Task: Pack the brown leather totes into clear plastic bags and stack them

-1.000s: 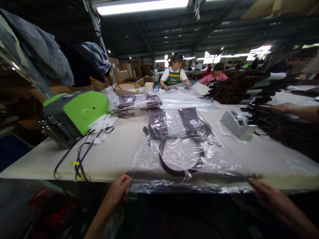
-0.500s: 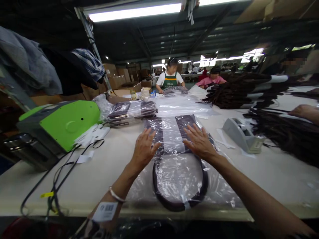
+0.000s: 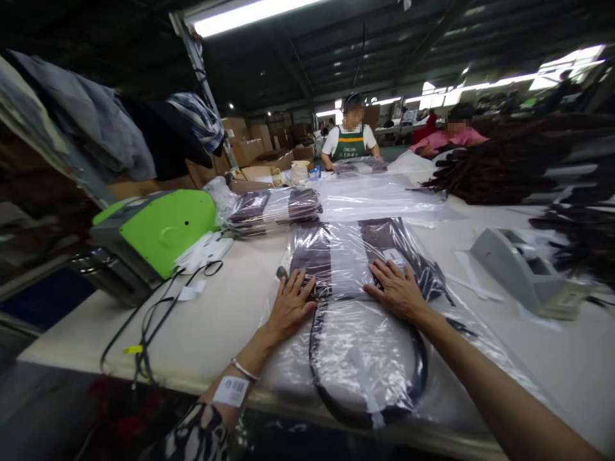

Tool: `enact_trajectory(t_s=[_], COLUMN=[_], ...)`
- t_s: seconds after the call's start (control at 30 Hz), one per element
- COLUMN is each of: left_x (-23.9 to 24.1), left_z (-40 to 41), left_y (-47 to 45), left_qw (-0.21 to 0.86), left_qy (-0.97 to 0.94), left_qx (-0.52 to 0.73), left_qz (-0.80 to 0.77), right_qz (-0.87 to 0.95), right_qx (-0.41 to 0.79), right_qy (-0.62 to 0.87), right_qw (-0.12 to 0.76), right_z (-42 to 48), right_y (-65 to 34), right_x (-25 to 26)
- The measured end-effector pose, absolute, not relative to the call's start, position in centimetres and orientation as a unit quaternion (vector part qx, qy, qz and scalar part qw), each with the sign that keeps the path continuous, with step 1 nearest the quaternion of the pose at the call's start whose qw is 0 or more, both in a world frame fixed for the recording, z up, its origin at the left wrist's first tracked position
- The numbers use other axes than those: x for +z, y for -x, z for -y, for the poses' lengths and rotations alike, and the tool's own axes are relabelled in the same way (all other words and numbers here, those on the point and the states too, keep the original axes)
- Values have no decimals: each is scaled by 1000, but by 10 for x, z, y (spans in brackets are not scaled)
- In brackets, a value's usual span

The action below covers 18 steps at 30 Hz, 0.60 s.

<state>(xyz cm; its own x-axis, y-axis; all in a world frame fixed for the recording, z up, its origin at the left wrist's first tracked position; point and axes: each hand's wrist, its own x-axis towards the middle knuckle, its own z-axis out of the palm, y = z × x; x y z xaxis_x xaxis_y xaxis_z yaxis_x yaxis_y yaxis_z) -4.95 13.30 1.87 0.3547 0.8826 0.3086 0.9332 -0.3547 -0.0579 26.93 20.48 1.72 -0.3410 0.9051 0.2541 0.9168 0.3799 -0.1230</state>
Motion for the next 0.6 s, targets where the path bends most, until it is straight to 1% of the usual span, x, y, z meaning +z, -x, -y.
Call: enact_trajectory(t_s=[0.2, 0.3, 0.47, 0.6], left_x=[27, 27, 9, -17], left_z=[-82, -49, 8, 38], left_y=[70, 92, 132, 171], left_qw=[57, 54, 131, 202], left_qy=[820, 829, 840, 831], left_qx=[-61, -40, -20, -81], left_qz=[566, 555, 526, 512], right_qz=[815, 818, 816, 810], right_qx=[-23, -14, 10, 34], right_qy=[561, 557, 554, 552], right_qw=[144, 143, 164, 195], right_z=[-208, -209, -202, -178], right_y=[-271, -270, -271, -290], right_x=[12, 13, 23, 37])
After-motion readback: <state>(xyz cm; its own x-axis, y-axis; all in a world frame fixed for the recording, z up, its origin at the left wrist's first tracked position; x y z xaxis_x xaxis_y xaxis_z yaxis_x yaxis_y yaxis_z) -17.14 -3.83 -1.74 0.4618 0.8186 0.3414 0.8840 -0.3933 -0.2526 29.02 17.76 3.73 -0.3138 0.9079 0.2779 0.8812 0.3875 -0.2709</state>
